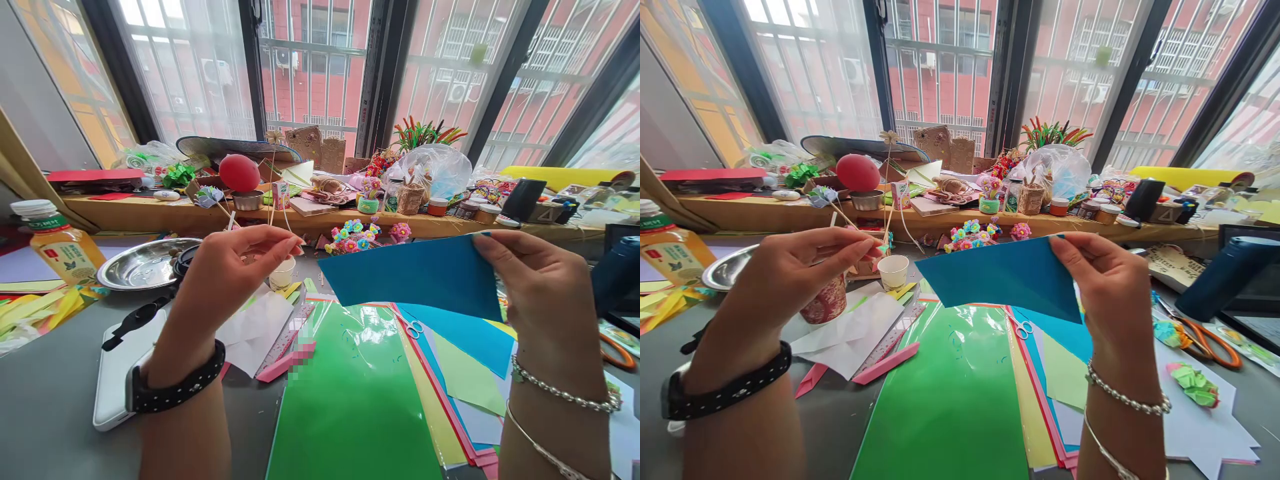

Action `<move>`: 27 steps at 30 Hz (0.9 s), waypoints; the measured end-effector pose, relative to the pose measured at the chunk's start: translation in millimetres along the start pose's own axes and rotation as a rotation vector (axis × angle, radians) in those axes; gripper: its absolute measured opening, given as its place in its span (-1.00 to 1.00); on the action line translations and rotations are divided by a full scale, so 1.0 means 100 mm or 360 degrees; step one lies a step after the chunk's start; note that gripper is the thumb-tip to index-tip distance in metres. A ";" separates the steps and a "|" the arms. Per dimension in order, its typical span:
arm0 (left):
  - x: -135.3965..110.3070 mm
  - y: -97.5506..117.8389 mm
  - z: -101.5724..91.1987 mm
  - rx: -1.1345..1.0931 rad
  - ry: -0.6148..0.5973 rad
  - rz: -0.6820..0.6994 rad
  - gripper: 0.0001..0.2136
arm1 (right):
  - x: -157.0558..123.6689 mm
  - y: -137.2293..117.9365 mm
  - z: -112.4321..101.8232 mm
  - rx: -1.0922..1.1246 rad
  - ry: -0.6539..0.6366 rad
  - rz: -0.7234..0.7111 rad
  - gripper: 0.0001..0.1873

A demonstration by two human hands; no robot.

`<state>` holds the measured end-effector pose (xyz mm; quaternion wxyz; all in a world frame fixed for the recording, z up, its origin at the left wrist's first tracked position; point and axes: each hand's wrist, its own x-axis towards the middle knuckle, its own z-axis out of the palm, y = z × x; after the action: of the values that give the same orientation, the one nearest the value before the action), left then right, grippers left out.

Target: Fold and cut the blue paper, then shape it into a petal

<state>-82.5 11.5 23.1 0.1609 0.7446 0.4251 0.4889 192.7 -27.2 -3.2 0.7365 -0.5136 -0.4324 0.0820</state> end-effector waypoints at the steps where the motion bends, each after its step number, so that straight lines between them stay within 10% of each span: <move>1: 0.00 0.03 0.06 0.0019 -0.0024 0.0069 -0.86 | -0.03 -0.01 0.04 -0.0032 -0.0091 -0.0047 -0.85; 11: -0.01 0.11 0.49 -0.0037 -0.0592 0.0419 -0.88 | -0.24 -0.14 0.22 -0.0166 -0.0625 -0.0308 -0.94; 27: 0.05 -0.07 0.11 0.0018 -0.0623 0.0216 -0.83 | -0.06 -0.08 0.05 -0.0003 0.0040 -0.0069 -0.85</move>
<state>-75.4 22.0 16.5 0.2029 0.8533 0.3371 0.3422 183.1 -30.8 0.5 0.7429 -0.5059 -0.4343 0.0592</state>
